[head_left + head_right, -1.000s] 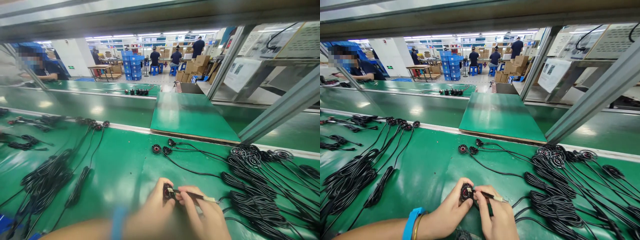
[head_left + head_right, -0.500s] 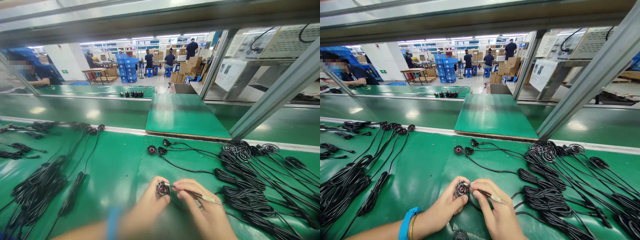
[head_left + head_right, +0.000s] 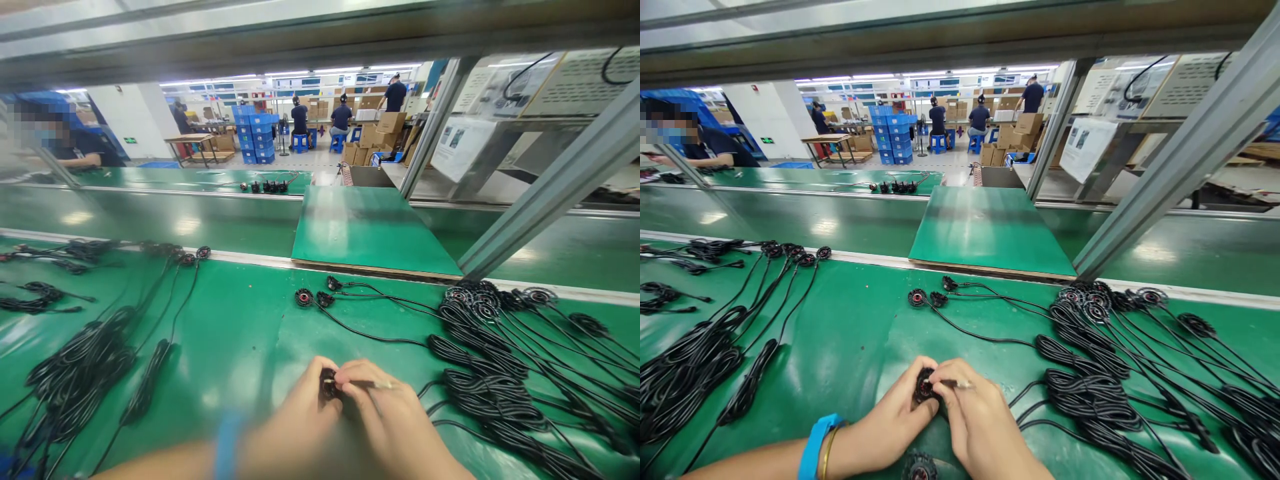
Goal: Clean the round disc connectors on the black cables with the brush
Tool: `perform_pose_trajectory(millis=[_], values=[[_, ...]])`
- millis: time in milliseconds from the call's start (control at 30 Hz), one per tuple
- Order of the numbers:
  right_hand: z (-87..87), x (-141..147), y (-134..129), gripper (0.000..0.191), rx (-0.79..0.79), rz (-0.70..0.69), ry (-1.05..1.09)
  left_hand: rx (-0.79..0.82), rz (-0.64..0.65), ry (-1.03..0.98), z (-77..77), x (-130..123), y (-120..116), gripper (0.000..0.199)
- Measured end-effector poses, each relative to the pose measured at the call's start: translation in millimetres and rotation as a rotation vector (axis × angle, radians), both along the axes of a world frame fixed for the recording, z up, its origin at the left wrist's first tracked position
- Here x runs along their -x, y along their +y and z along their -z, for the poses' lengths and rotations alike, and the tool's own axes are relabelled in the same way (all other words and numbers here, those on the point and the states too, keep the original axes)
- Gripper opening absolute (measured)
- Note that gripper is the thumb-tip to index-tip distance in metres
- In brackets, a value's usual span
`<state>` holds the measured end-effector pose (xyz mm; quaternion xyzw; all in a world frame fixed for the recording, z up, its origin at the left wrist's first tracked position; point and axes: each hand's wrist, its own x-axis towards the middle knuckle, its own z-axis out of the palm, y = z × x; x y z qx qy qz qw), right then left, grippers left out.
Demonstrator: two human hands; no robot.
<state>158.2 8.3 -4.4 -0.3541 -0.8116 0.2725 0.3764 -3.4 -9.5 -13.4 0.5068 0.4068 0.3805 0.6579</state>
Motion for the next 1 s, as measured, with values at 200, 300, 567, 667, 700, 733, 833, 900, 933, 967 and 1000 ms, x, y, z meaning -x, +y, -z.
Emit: perform_pose_trajectory(millis=[200,300,567,667,700,733,833,900,933,967,1000], values=[[-4.7,-1.6,3.7,0.026,0.059,0.06,-0.03,-0.002,-0.029,0.017,3.8,0.5,0.7,0.019],[-1.0,-8.2,-0.1,0.025,0.028,0.13,0.061,0.003,-0.062,-0.011,13.7,3.4,3.3,0.023],[10.4,-5.3,-4.0,0.017,-0.031,0.108,0.1,0.016,-0.075,-0.03,18.1,4.7,4.7,0.026],[13.9,-0.6,-4.0,0.017,-0.031,0.093,0.099,0.017,-0.069,-0.034,17.3,5.3,6.0,0.024],[14.9,0.5,-4.2,0.017,-0.028,0.095,0.1,0.02,-0.062,-0.042,17.0,5.6,6.5,0.023],[15.8,1.2,-4.3,0.018,-0.024,0.094,0.102,0.024,-0.052,-0.052,16.5,6.1,6.9,0.022],[15.8,0.5,-3.3,0.02,-0.001,0.062,0.12,0.044,-0.016,-0.074,13.7,8.1,8.1,0.021],[13.0,-2.3,-0.6,0.021,0.034,-0.015,0.118,0.066,0.034,-0.068,10.7,10.1,9.3,0.021],[10.6,-4.2,1.3,0.021,0.051,-0.071,0.111,0.075,0.068,-0.057,9.1,11.2,9.9,0.021],[7.8,-6.1,3.4,0.022,0.062,-0.128,0.099,0.076,0.102,-0.04,7.5,12.2,10.5,0.021],[4.5,-7.8,5.6,0.022,0.073,-0.182,0.073,0.072,0.134,-0.023,6.2,12.9,11.0,0.022]])
